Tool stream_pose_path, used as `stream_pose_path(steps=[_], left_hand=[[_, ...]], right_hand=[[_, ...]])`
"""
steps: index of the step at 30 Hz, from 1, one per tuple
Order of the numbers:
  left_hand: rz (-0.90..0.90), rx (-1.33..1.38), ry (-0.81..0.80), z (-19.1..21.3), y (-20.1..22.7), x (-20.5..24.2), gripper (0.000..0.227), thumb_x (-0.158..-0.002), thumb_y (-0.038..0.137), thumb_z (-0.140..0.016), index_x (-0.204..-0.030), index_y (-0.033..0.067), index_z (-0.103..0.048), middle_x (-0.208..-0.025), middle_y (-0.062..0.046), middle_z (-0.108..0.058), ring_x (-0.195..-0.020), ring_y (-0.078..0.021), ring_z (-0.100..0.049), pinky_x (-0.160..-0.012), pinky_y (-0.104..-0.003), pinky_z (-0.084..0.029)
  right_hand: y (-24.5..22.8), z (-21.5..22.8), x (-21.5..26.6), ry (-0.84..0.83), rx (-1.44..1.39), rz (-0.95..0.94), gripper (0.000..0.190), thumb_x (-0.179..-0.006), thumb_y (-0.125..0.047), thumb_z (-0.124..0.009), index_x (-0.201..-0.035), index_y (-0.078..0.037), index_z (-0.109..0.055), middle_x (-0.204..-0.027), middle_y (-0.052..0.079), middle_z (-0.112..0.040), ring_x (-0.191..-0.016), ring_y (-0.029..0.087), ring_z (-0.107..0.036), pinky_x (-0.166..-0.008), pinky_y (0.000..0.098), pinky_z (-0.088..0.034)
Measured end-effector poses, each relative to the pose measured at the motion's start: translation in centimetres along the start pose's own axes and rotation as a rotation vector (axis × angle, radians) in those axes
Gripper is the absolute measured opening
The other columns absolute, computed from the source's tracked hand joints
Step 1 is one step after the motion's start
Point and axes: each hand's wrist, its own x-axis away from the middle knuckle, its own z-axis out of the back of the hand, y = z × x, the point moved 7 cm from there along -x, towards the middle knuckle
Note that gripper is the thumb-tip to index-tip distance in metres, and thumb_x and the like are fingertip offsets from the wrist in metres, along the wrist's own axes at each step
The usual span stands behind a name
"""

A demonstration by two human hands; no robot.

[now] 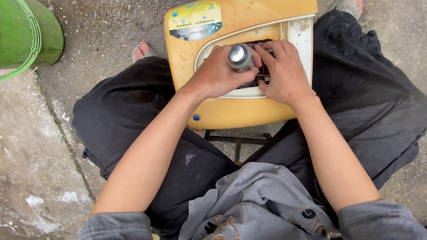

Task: Reinstalling a control board and connecting wires inside a yellow appliance housing using a screwdriver.

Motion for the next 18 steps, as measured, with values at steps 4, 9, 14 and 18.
stream_pose_path(steps=[4,9,14,18], left_hand=[[-0.028,-0.022,-0.042,0.2,0.1,-0.7,0.007,-0.082,0.017,-0.069,-0.086,0.0227,-0.072,-0.082,0.010,-0.073,-0.074,-0.0035,-0.063,-0.068,-0.022,-0.051],[-0.247,-0.301,0.145,4.6,0.7,-0.6,0.013,-0.089,0.019,-0.068,-0.077,0.0144,-0.066,-0.067,0.006,-0.064,-0.060,-0.0074,-0.052,-0.058,-0.030,-0.042],[-0.232,-0.304,0.267,6.8,0.7,1.1,0.006,-0.086,0.017,-0.063,-0.082,0.0180,-0.068,-0.072,0.008,-0.065,-0.067,-0.0093,-0.055,-0.063,-0.031,-0.045],[-0.129,-0.310,0.242,6.6,-1.0,1.6,0.017,-0.092,0.020,-0.065,-0.076,0.0125,-0.062,-0.065,0.005,-0.054,-0.060,-0.0111,-0.044,-0.055,-0.033,-0.037]], right_hand=[[-0.5,1.1,-0.2,-0.047,-0.077,-0.014,0.052,-0.076,-0.018,-0.071,-0.124,0.000,-0.065,-0.126,0.021,-0.054,-0.115,0.043,-0.049,-0.107,0.0515,-0.038],[-2.4,2.1,-1.2,-0.035,-0.192,0.053,0.068,-0.075,-0.016,-0.068,-0.139,0.007,-0.061,-0.131,0.022,-0.057,-0.121,0.043,-0.049,-0.108,0.0547,-0.037],[-4.9,-2.8,-2.6,-0.017,-0.058,0.017,0.077,-0.078,-0.058,-0.079,-0.130,-0.002,-0.069,-0.118,0.016,-0.063,-0.111,0.036,-0.055,-0.100,0.0500,-0.040],[-4.6,-5.4,-2.9,-0.014,0.054,-0.101,0.079,-0.076,-0.069,-0.082,-0.124,-0.008,-0.068,-0.111,0.012,-0.058,-0.104,0.034,-0.051,-0.095,0.0463,-0.038]])
